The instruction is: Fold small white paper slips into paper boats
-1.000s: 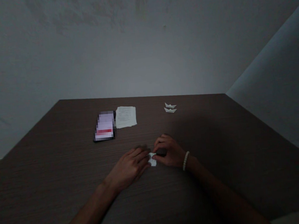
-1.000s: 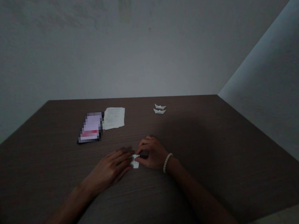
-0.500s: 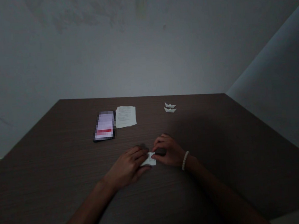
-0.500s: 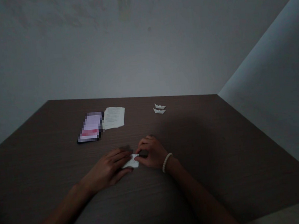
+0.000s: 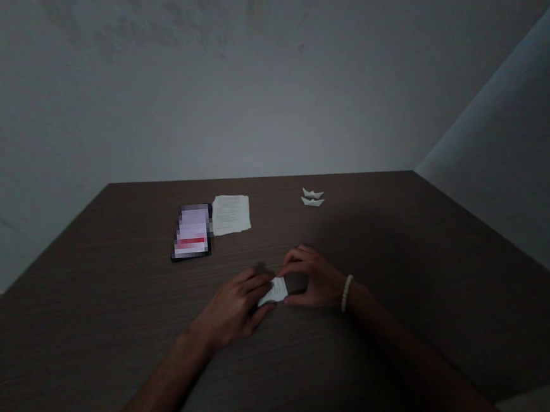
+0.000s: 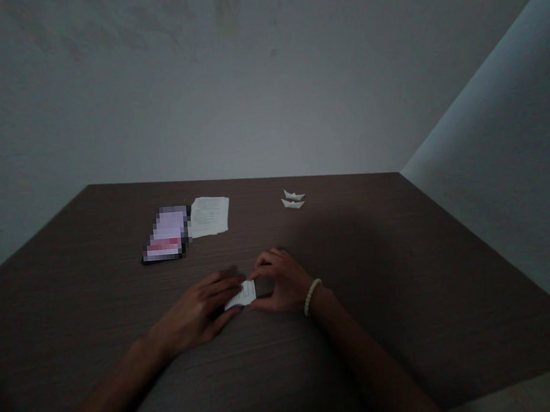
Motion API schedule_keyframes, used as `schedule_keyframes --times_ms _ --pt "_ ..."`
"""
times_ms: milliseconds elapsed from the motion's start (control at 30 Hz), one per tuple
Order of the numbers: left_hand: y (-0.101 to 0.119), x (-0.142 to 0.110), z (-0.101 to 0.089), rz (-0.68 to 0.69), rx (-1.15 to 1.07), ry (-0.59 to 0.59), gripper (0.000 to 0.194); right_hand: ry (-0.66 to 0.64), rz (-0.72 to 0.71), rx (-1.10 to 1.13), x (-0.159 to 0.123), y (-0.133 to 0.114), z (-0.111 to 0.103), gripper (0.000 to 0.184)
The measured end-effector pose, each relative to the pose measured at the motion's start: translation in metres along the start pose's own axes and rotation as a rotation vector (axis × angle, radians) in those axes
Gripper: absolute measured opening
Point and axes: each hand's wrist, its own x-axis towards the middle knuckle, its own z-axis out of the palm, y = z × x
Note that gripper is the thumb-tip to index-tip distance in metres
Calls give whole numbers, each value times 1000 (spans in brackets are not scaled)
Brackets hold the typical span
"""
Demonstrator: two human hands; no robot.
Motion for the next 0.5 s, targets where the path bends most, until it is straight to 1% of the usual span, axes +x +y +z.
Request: schedule_keyframes --times_ms 67,167,500 --pt "0 0 0 6 8 7 28 -26 5 -6 -1 0 -3 45" --pt "1 0 -1 1 3 -7 28 -47 12 -4 -2 1 -5 42" --pt "-2 -1 1 -5 -7 -2 29 -37 8 -6 -5 4 -3 38"
